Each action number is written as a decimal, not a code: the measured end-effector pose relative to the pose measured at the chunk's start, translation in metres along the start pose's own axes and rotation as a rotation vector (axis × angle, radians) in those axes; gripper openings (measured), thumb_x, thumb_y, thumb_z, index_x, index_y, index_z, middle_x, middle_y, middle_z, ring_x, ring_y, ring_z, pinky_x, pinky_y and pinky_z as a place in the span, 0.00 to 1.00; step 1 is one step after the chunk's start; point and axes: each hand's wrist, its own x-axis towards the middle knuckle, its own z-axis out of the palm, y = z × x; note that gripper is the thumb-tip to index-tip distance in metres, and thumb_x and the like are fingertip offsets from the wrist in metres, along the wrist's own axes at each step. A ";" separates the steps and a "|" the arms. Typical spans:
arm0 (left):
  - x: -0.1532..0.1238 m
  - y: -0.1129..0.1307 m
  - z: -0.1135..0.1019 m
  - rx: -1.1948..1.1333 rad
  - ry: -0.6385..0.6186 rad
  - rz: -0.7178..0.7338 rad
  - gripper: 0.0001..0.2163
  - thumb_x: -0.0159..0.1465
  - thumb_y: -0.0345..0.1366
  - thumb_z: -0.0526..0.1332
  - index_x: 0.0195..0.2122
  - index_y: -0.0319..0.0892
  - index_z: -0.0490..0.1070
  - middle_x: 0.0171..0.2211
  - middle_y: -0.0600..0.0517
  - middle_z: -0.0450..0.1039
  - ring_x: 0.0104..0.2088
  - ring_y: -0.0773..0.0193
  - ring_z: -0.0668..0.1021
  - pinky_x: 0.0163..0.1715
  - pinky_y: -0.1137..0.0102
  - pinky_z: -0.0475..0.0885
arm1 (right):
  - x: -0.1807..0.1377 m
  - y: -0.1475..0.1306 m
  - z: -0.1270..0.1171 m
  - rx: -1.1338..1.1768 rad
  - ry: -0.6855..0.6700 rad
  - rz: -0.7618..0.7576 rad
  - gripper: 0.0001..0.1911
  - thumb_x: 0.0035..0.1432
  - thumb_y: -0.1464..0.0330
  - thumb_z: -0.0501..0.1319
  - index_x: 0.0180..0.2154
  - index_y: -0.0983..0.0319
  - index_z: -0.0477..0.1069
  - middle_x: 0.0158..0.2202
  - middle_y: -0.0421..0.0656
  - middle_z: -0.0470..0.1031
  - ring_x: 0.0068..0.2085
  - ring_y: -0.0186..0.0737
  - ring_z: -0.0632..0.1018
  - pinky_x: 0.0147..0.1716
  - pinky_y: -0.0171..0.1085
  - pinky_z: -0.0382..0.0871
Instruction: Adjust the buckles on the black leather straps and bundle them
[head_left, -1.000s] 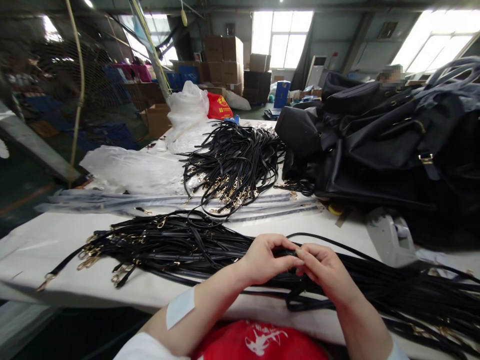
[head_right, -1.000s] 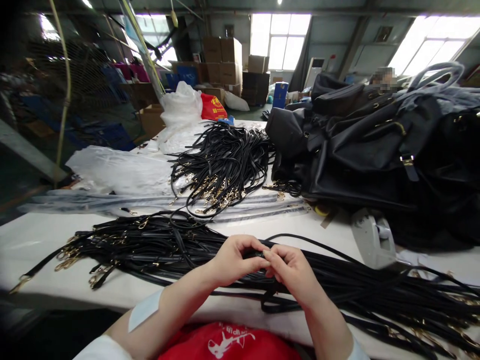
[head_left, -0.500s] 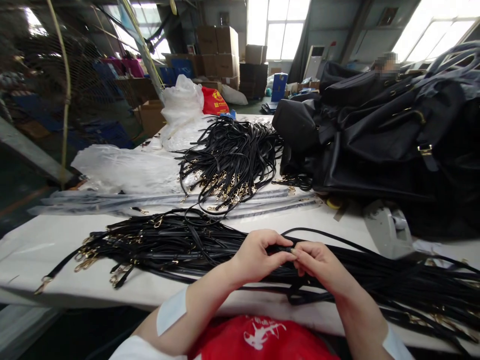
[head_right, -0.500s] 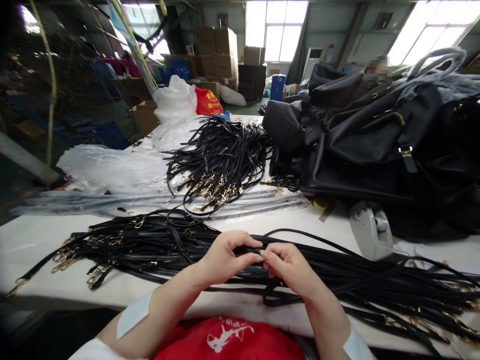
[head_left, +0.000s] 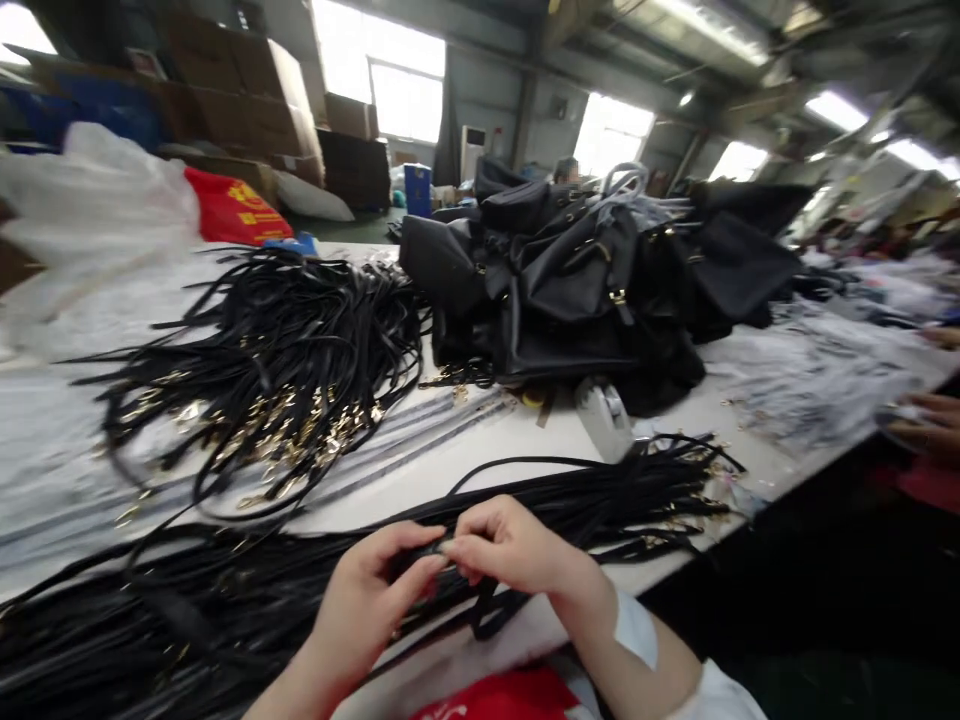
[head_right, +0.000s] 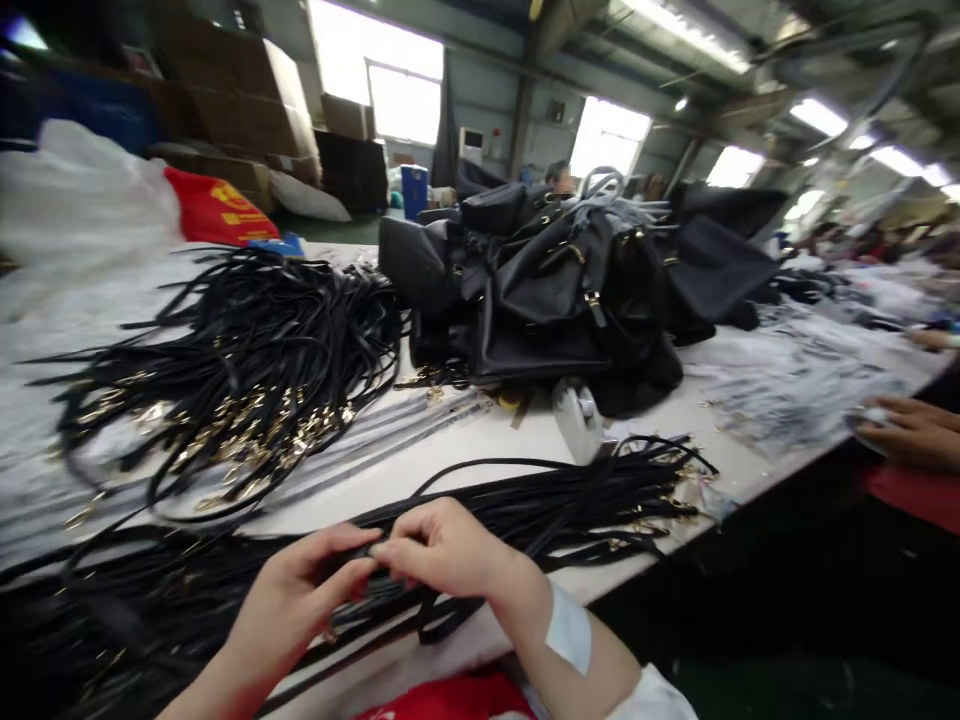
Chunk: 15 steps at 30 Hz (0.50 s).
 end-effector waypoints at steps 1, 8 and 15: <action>0.000 -0.002 -0.001 -0.009 0.025 -0.001 0.14 0.56 0.47 0.70 0.37 0.43 0.80 0.29 0.53 0.80 0.20 0.66 0.77 0.23 0.73 0.77 | 0.001 0.000 0.000 -0.015 -0.001 0.003 0.22 0.59 0.53 0.63 0.24 0.64 0.71 0.19 0.36 0.69 0.21 0.28 0.67 0.19 0.28 0.57; 0.003 0.004 -0.004 0.091 0.064 0.105 0.17 0.54 0.53 0.71 0.35 0.46 0.81 0.30 0.53 0.81 0.25 0.64 0.80 0.26 0.75 0.78 | 0.004 0.007 0.001 0.078 -0.048 0.039 0.24 0.58 0.49 0.62 0.28 0.64 0.72 0.22 0.36 0.68 0.22 0.28 0.69 0.18 0.27 0.59; 0.006 0.031 -0.022 0.420 -0.046 0.287 0.08 0.62 0.39 0.64 0.37 0.43 0.80 0.31 0.51 0.82 0.31 0.63 0.82 0.34 0.73 0.77 | -0.004 -0.001 0.004 -0.003 -0.025 0.008 0.19 0.62 0.55 0.61 0.32 0.64 0.75 0.21 0.36 0.70 0.22 0.30 0.69 0.21 0.29 0.60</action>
